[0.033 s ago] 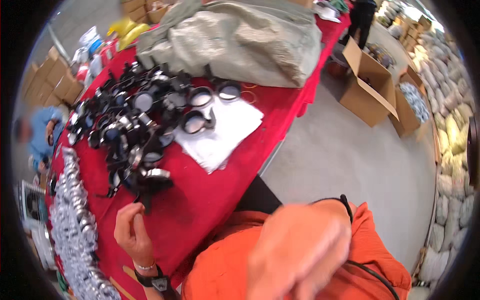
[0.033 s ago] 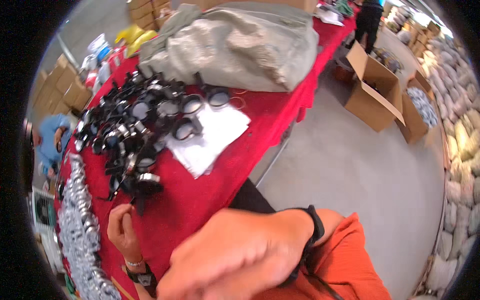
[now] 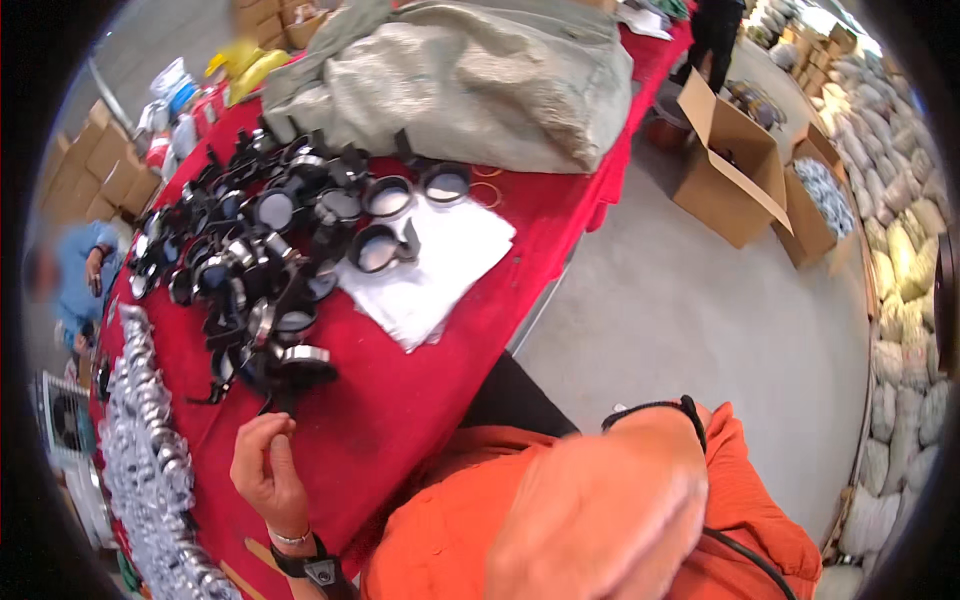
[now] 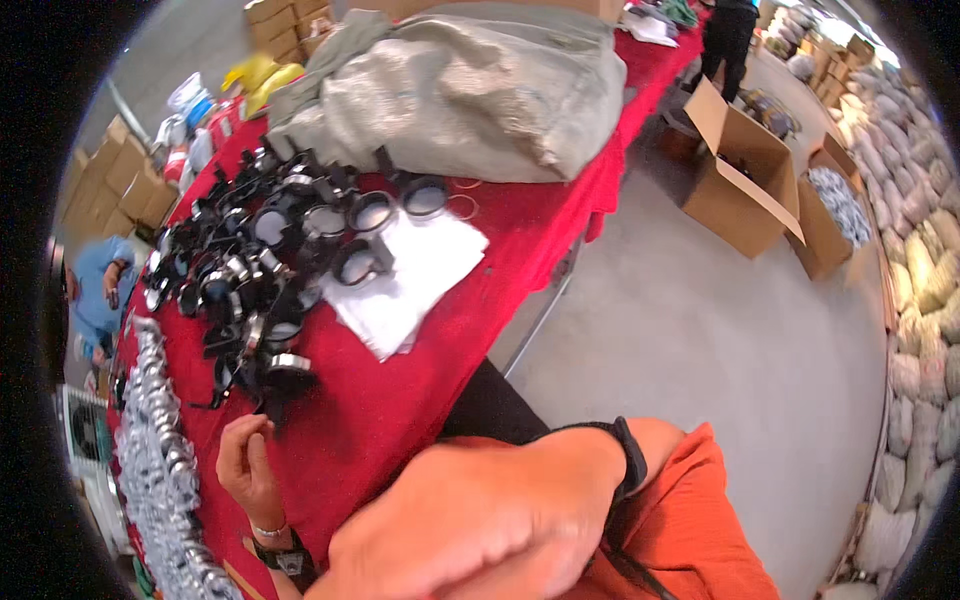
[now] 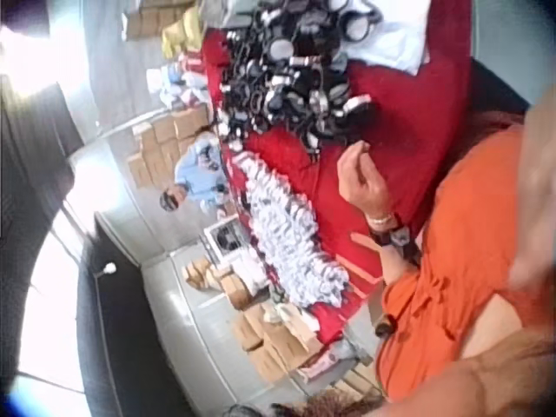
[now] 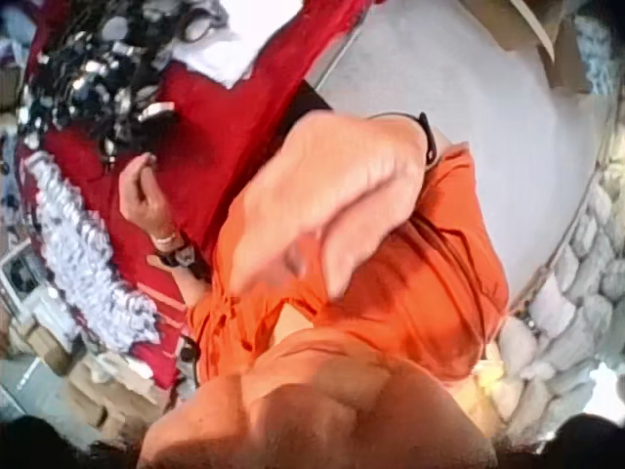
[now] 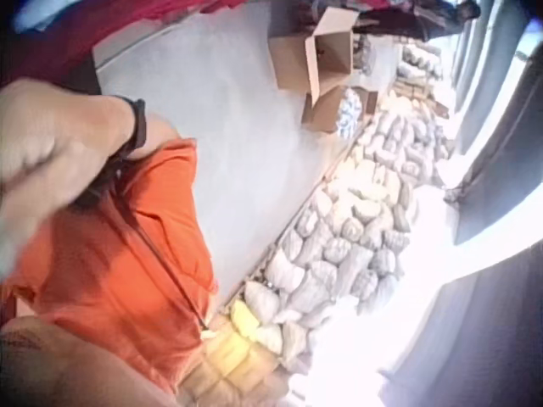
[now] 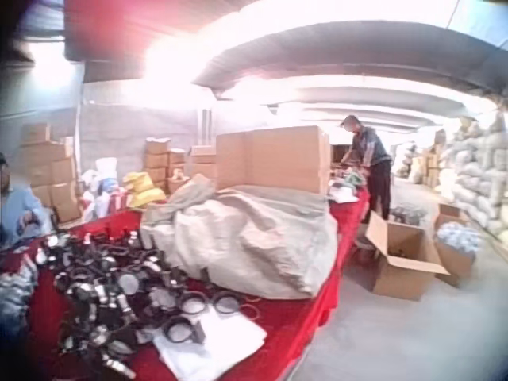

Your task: Packaging circular industrial objects into plastic bags at a workstation.

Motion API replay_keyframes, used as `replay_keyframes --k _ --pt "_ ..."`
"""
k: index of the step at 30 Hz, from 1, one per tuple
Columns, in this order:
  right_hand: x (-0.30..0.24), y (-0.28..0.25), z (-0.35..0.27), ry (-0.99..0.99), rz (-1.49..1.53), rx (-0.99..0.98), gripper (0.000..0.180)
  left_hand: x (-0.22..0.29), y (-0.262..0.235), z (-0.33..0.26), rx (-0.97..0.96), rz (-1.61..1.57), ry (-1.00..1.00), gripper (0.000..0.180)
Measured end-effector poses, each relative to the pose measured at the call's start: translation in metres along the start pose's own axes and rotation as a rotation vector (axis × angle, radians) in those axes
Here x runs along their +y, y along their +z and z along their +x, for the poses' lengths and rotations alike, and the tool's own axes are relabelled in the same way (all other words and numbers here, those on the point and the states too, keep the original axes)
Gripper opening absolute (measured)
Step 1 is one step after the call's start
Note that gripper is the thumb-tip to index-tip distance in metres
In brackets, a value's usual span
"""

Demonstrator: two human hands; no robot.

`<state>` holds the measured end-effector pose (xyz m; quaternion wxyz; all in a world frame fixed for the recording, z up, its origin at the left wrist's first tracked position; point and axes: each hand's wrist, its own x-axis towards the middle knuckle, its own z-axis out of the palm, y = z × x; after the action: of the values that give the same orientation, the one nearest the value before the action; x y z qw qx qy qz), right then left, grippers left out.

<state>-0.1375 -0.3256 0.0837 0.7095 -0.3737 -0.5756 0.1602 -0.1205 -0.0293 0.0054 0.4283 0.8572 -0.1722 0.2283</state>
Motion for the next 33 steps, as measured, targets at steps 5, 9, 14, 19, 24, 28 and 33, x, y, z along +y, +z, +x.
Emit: replay_keyframes --k 5,9,14,19,24,28,33 --pt "-0.004 -0.014 -0.023 -0.271 -0.122 0.01 0.021 0.008 0.042 0.014 -0.167 -0.058 -0.076 0.013" --pt "0.005 -0.044 -0.039 0.079 -0.551 0.293 0.016 0.013 0.064 0.021 -0.305 -0.033 0.028 0.012" --pt "0.096 -0.107 -0.057 0.482 -1.272 0.479 0.013 0.012 0.106 0.037 -0.447 0.117 0.184 0.036" --pt "0.125 -0.159 -0.07 0.212 -1.49 0.658 0.023 -0.008 0.135 0.038 -0.518 0.326 0.216 0.049" --pt "0.117 -0.141 -0.075 0.416 -1.562 0.64 0.025 -0.017 0.139 0.033 -0.433 0.295 0.181 0.046" --pt "0.129 -0.145 -0.087 0.453 -1.685 0.514 0.012 -0.017 0.14 0.036 -0.388 0.243 0.199 0.038" --pt "0.114 -0.15 -0.077 0.572 -1.301 0.638 0.009 -0.018 0.134 0.034 -0.223 0.096 0.149 0.025"
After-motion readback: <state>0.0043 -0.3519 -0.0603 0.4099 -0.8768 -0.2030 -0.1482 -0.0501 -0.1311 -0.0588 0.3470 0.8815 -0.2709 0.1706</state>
